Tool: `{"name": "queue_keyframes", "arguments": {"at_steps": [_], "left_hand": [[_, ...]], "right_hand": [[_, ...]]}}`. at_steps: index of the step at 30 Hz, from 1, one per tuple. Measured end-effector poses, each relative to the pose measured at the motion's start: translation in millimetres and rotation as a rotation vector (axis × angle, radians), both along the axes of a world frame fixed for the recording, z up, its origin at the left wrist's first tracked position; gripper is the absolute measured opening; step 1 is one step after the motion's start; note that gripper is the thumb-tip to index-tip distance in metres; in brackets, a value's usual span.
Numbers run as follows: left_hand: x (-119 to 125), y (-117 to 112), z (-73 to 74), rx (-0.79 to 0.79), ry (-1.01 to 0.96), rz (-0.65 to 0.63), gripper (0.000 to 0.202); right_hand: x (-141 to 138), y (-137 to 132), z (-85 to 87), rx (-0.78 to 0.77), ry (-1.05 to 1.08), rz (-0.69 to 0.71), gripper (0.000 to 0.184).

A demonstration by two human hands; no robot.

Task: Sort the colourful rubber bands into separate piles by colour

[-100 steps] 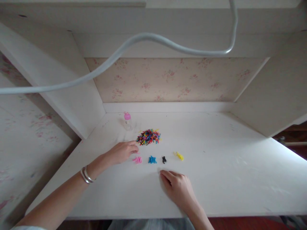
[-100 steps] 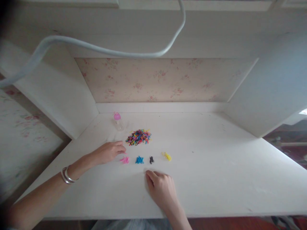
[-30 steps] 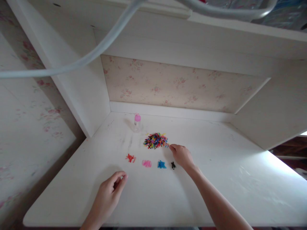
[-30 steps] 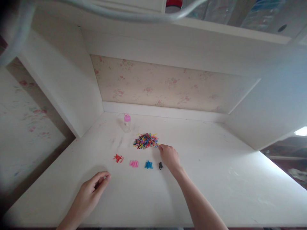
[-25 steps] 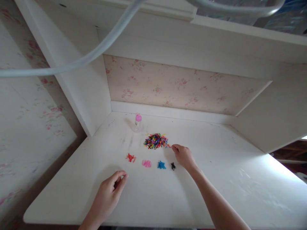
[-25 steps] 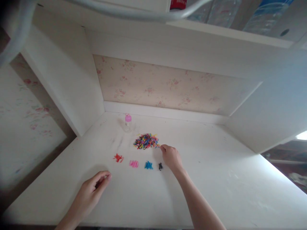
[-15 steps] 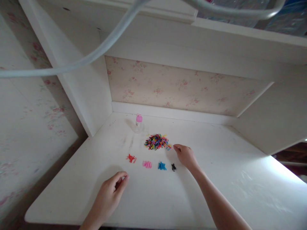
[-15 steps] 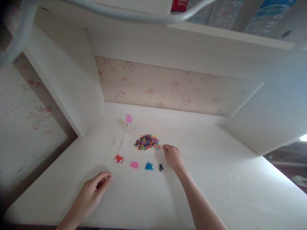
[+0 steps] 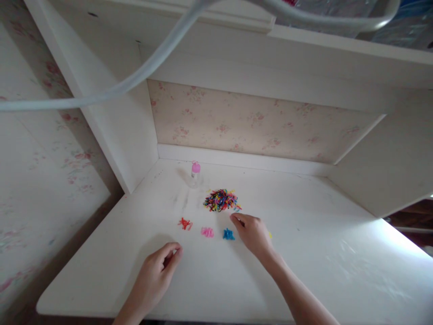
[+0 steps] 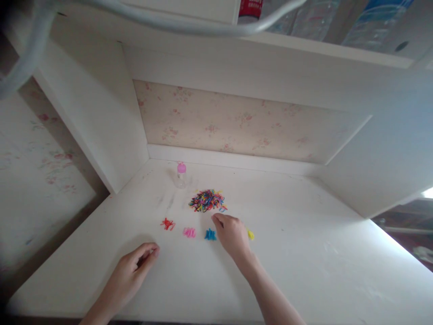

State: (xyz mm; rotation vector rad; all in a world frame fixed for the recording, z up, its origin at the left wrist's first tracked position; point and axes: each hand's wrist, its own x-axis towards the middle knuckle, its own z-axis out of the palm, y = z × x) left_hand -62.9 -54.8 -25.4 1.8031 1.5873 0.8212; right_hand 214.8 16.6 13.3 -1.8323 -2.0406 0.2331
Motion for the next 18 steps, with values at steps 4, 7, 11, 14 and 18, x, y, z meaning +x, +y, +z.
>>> {"name": "queue_keyframes", "arguments": {"at_steps": [4, 7, 11, 14, 18], "left_hand": [[1.2, 0.6, 0.4, 0.013, 0.0, -0.003, 0.03], [1.7, 0.8, 1.9, 0.019, 0.0, 0.006, 0.029], [2.2, 1.1, 4.2, 0.015, -0.007, -0.001, 0.028], [2.8, 0.9, 3.9, 0.009, 0.002, -0.007, 0.028], [3.9, 0.6, 1.6, -0.004, 0.02, -0.003, 0.028]], "right_hand": [[-34.6, -22.5, -0.8, 0.044, -0.063, 0.124, 0.04], [-52.5, -28.0, -4.5, 0.004, -0.162, 0.136, 0.041], [-61.2, -27.3, -6.5, -0.038, -0.23, 0.173, 0.04], [-57.3, -29.2, -4.9, -0.043, -0.211, 0.184, 0.041], [-39.2, -40.5, -5.6, -0.005, -0.092, 0.157, 0.041]]}}
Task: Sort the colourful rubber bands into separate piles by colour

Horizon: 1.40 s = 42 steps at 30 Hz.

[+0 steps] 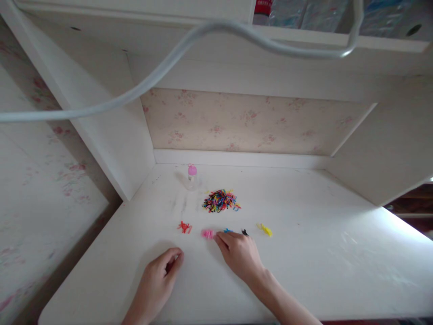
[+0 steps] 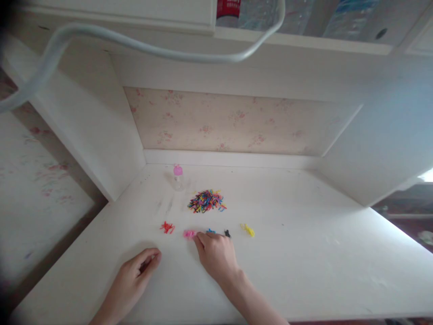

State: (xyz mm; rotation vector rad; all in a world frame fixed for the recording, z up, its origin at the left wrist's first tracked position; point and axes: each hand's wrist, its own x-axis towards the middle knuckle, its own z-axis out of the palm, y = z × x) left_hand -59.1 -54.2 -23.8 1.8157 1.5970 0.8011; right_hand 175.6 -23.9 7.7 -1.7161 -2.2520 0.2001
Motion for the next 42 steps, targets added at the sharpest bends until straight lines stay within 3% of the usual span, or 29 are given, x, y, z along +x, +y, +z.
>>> {"name": "queue_keyframes", "arguments": {"at_steps": [4, 7, 11, 14, 19, 23, 33, 42], "left_hand": [[3.8, 4.9, 3.3, 0.027, 0.081, 0.018, 0.029], [13.0, 15.6, 14.5, 0.053, 0.186, -0.037, 0.03], [35.9, 40.8, 34.7, 0.084, 0.367, -0.096, 0.025], [57.3, 65.9, 44.2, 0.072, 0.559, -0.054, 0.022], [87.4, 101.5, 42.3, 0.07, 0.682, -0.038, 0.022], [100.1, 114.1, 35.0, 0.079, 0.721, -0.048, 0.026], [102.1, 125.2, 36.0, 0.086, 0.748, -0.045, 0.029], [76.2, 127.6, 50.1, 0.129, 0.671, 0.031, 0.026]], "right_hand": [[28.7, -21.8, -11.3, 0.002, 0.185, -0.075, 0.044], [50.2, -39.2, -23.9, -0.038, 0.353, -0.146, 0.044], [66.5, -52.2, -33.9, -0.07, 0.544, -0.221, 0.041], [68.1, -53.7, -33.9, -0.071, 0.593, -0.22, 0.041], [66.8, -53.9, -31.0, -0.073, 0.574, -0.13, 0.04], [69.3, -55.1, -31.0, -0.061, 0.573, -0.116, 0.039], [71.6, -55.3, -26.9, -0.059, 0.599, -0.087, 0.038], [71.3, -55.2, -26.9, -0.047, 0.528, -0.082, 0.038]]}}
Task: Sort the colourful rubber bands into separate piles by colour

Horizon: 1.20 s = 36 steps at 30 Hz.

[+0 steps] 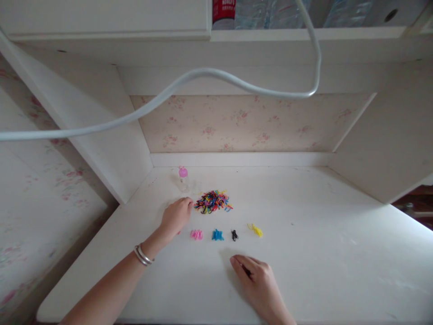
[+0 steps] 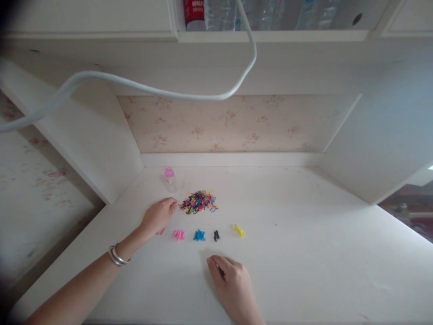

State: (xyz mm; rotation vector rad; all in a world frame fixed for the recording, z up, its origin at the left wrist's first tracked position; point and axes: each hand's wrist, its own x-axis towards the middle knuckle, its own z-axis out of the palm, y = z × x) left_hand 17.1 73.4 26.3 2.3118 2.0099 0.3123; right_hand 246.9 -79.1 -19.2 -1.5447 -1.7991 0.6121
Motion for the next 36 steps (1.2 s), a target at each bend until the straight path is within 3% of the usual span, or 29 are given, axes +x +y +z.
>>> {"name": "queue_keyframes", "arguments": {"at_steps": [6, 12, 19, 31, 36], "left_hand": [[-34.6, -25.4, -1.2, 0.01, -0.05, 0.045, 0.025], [-61.6, -62.0, -22.9, 0.063, -0.125, 0.047, 0.027], [-68.3, -76.2, -37.9, 0.099, -0.15, 0.011, 0.028], [-83.0, -110.4, -53.6, 0.1, -0.249, 0.113, 0.032], [-82.5, -114.9, -54.2, 0.105, -0.387, 0.143, 0.031]], "right_hand": [[-0.6, -0.4, 1.0, -0.013, -0.011, 0.002, 0.037], [-1.9, 0.0, -1.2, -0.041, -0.01, 0.012, 0.036], [-3.7, 1.0, -1.8, -0.051, -0.027, 0.008, 0.036], [-9.8, 1.9, 1.1, -0.079, -0.144, -0.018, 0.042], [-3.0, 19.2, 10.6, -0.087, -0.123, -0.048, 0.046]]}}
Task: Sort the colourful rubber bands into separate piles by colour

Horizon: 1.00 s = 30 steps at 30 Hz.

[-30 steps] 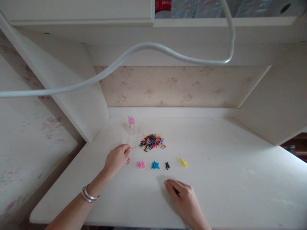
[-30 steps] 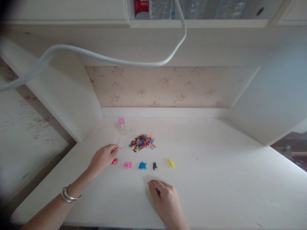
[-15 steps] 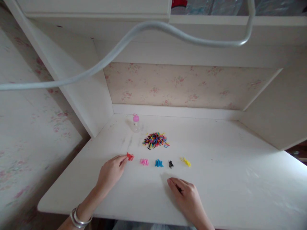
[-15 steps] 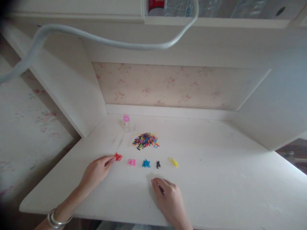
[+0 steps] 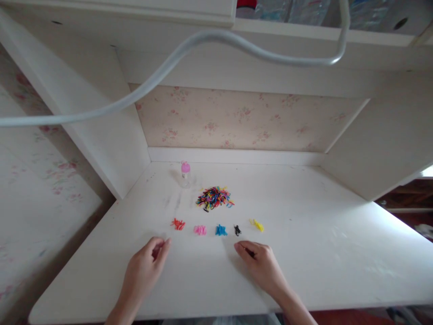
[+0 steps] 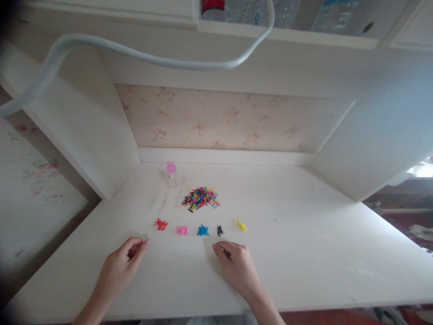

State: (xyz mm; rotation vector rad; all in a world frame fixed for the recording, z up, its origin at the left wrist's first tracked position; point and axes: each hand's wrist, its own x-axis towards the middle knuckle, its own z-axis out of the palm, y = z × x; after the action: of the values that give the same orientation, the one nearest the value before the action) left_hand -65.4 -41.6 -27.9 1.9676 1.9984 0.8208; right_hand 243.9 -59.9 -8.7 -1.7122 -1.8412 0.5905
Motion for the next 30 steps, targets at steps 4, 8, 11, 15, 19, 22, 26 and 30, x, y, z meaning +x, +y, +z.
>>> {"name": "queue_keyframes", "arguments": {"at_steps": [4, 8, 11, 15, 19, 22, 26, 30], "left_hand": [[0.1, 2.8, 1.5, -0.01, -0.077, 0.019, 0.033], [0.6, 2.6, 0.8, -0.008, -0.097, -0.007, 0.034], [0.8, 1.5, 0.7, -0.008, -0.108, 0.0, 0.033], [0.1, 0.6, 1.7, -0.02, -0.13, -0.022, 0.032], [-0.3, 0.4, 1.7, -0.035, -0.144, -0.03, 0.031], [0.4, 0.8, 1.2, -0.041, -0.137, -0.026, 0.032], [1.0, 0.9, 2.1, -0.033, -0.129, -0.046, 0.03], [0.3, 0.5, 2.8, -0.034, -0.105, -0.05, 0.03]], "right_hand": [[6.6, 31.6, 18.9, 0.006, -0.075, -0.053, 0.039], [-10.5, 63.9, 32.0, -0.075, -0.273, -0.016, 0.032], [-35.7, 83.7, 33.2, -0.126, -0.457, 0.047, 0.032], [-62.8, 105.3, 27.9, -0.143, -0.532, 0.088, 0.032], [-73.1, 117.1, 21.3, -0.161, -0.558, 0.103, 0.028], [-74.9, 119.6, 18.5, -0.173, -0.56, 0.105, 0.03], [-77.1, 119.8, 17.5, -0.174, -0.553, 0.112, 0.032], [-81.2, 119.6, 17.2, -0.157, -0.538, 0.12, 0.033]]}}
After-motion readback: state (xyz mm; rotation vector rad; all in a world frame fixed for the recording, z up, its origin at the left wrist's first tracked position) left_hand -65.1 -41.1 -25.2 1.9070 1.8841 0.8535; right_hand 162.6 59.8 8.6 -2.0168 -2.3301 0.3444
